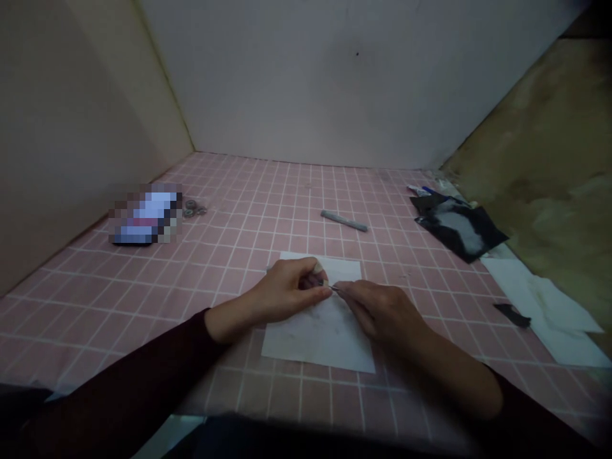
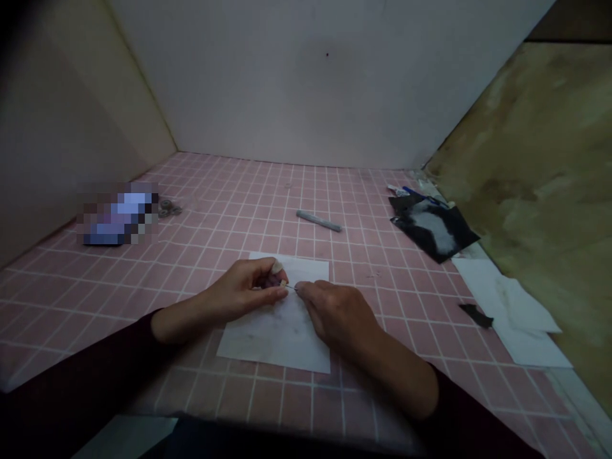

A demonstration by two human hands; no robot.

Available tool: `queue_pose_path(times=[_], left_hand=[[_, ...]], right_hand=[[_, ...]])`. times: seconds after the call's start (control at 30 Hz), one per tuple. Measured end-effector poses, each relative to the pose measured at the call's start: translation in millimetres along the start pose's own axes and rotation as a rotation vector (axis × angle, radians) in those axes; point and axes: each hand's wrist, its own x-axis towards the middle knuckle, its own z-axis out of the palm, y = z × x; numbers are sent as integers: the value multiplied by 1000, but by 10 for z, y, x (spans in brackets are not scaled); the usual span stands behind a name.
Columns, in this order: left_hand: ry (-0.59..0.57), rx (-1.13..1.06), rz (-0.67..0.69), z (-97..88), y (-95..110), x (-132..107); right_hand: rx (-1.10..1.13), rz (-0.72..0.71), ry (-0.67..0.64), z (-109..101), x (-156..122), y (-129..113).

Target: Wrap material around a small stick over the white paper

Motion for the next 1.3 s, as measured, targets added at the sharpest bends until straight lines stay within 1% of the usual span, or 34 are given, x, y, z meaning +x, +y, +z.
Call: queue_pose_path(times=[0.07,0.13,0.17,0.2,0.23,0.27,0.3,0.37,0.43,0.5,0.53,0.6,0.73,0.77,0.8,0.83,0.87,0.97,1.0,1.03,1.07,1.1,1.17,1.27,1.3], left_hand=[[-10,155,82,1,9,-10],[-25,313,209,3,28,-26],[-28,357,268,3,38,-33],[-27,377,312,2,47,-39],[-18,378,333,-1,51,-43],[-3,362,333,-4,52,-44],[12,331,308,-8,47,-41],[30,218,208,-14,24,-28],[32,42,85,-14,-10,-9],[38,-100,6,-9,-38,4],[49,-129,-5,-7,-45,7],[72,-79,34,-4,-41,4],[96,189,244,-15,13,-24],[101,228,279,-19,24,-29],[105,240,290,-23,32,-31],[103,222,272,-26,35,-29],[94,171,229,-28,33,-25],[28,-101,21,-29,17,-3],[10,-181,-37,-28,11,2],[4,-231,-73,-27,7,6],[3,-245,-86,-26,3,6],[6,-225,-77,-25,2,4],[10,-122,-3,-24,5,-8],[35,99,183,-23,18,-27],[51,167,236,-22,22,-30]], right_hand=[[131,17,-122,-38,31,2],[354,69,-288,-101,72,20],[463,105,-358,-131,88,33],[548,133,-402,-153,99,46],[595,146,-415,-165,103,57],[593,142,-395,-164,100,65],[538,118,-346,-152,91,70],[313,48,-187,-103,58,70],[67,0,-38,-46,22,61],[-56,-23,39,-12,3,50],[-54,-26,41,-11,4,44],[62,-11,-13,-41,26,37],[478,115,-289,-155,93,54],[531,136,-331,-170,101,62],[539,141,-337,-174,102,69],[502,129,-305,-166,96,74],[426,99,-243,-148,85,78],[131,-17,-27,-70,39,75],[71,-39,17,-49,27,71],[46,-53,33,-37,21,65],[56,-52,21,-34,20,59],[96,-36,-11,-41,26,54],[243,10,-116,-76,48,51],[495,96,-300,-138,88,63],[540,109,-333,-148,96,68]])
